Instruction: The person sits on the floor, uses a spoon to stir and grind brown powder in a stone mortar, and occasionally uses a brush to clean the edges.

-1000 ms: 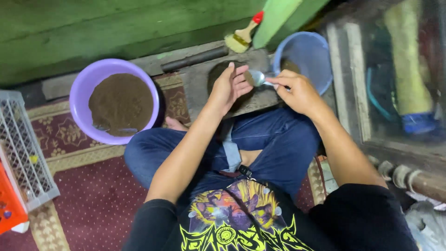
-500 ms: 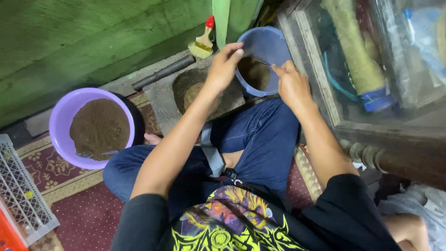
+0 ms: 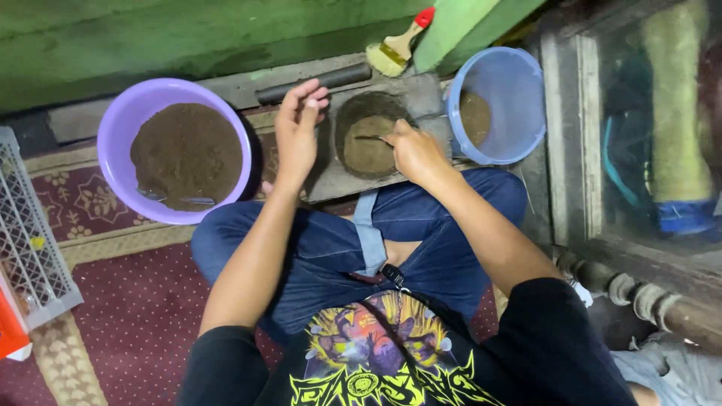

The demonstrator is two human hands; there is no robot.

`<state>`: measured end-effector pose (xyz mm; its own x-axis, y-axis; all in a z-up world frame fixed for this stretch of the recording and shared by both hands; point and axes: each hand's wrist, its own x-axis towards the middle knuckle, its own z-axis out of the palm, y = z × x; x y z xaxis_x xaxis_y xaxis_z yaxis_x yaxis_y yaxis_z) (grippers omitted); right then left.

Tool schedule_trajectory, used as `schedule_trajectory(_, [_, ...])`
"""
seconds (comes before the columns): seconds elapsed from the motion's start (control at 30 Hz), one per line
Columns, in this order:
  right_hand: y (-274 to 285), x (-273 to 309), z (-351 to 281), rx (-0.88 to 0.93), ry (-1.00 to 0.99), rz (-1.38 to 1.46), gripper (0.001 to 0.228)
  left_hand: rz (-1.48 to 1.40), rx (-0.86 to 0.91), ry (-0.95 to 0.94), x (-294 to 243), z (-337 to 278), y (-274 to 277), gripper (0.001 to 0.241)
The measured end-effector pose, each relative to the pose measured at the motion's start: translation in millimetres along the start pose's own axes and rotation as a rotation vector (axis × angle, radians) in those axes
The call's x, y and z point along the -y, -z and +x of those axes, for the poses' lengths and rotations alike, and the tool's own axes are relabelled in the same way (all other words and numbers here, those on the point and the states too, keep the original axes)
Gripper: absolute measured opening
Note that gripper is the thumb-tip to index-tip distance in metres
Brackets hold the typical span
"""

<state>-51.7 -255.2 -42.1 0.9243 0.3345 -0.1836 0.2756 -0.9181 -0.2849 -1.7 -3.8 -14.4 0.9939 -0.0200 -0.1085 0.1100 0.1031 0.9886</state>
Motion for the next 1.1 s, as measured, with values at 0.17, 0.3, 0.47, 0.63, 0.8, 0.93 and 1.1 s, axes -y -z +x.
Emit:
schedule_trajectory(0.17, [50,34,-12,0.13,0.125,-0.069,0.03,-0.153,-0.007,0.022,0,11,-4,0.032])
schedule_trajectory(0.3, [72,41,-2,0.118,0.214,-0.134,0.032,-0.2,0.019,-0.003,-8,11,-4,0.032])
schedule_trajectory(0.47, [63,43,20,0.117,0.23,-0.071,0.039,-0.206,-0.004,-0.032,-9,9,2,0.033])
schedule_trajectory(0.63, [78,47,-3,0.264,0.282,-0.125,0.04,-0.24,-0.029,-0.05,-7,12,4,0.031])
schedule_trajectory(0.8, [97,35,16,0.428,0.357,-0.384,0.039,-0.226,-0.033,-0.061,-11,11,3,0.03])
schedule_trajectory(0.93, [100,14,47,0.482,0.214,-0.535,0.027,-0.249,-0.037,-0.077,-11,12,5,0.029])
schedule_trajectory(1.1, [101,21,64,0.69,0.009,-0.582,0.023,-0.287,-0.038,-0.062,-10,12,6,0.029])
